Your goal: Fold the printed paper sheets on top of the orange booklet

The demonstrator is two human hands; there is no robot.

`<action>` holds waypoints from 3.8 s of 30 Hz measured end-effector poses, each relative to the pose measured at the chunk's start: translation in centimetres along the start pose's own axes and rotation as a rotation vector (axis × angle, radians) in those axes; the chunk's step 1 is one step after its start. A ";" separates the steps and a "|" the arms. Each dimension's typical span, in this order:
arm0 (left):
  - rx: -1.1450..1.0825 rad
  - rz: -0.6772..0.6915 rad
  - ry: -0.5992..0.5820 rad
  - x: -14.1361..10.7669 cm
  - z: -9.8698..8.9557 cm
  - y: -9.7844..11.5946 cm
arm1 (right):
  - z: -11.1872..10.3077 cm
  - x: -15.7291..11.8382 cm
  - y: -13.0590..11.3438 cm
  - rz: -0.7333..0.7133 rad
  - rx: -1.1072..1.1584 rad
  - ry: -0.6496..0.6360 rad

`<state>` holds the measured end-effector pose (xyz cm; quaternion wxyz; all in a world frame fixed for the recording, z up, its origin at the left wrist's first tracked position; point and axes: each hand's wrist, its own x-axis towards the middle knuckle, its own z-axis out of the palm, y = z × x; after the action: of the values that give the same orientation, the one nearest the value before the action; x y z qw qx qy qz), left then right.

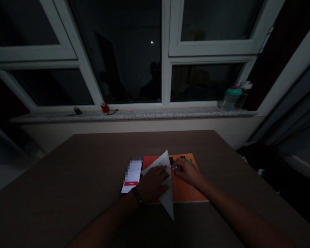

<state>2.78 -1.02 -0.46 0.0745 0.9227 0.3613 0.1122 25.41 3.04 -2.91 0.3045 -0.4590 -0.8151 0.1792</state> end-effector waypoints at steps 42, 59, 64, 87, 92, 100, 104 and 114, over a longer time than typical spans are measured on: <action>-0.035 0.003 -0.004 0.3 -0.4 0.3 | -0.1 -0.1 -0.4 0.015 -0.023 -0.016; -0.014 0.017 0.017 0.0 -0.3 0.1 | -0.6 -1.1 -0.9 -0.164 0.097 -0.198; -0.038 0.000 -0.004 0.2 -0.5 0.2 | -0.6 -1.2 -1.2 -0.192 0.045 -0.242; 0.025 0.063 0.001 0.0 -0.4 0.2 | -0.1 -1.0 0.3 -0.105 0.042 0.125; 0.017 0.092 -0.008 0.1 -0.6 0.3 | -0.5 -1.2 0.0 -0.186 0.065 0.003; -0.034 0.090 -0.019 0.3 -0.7 0.2 | -1.2 -1.5 -0.8 -0.298 0.075 -0.176; -0.044 0.079 -0.027 0.3 -0.7 0.2 | -1.1 -1.2 -1.3 -0.209 0.013 -0.131; -0.071 0.068 0.011 0.3 -0.2 0.0 | -0.3 -0.3 -0.2 -0.088 -0.023 -0.035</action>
<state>2.93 -0.80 -0.26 0.1016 0.9306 0.3258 0.1325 25.60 2.63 -2.67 0.2926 -0.4230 -0.8417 0.1643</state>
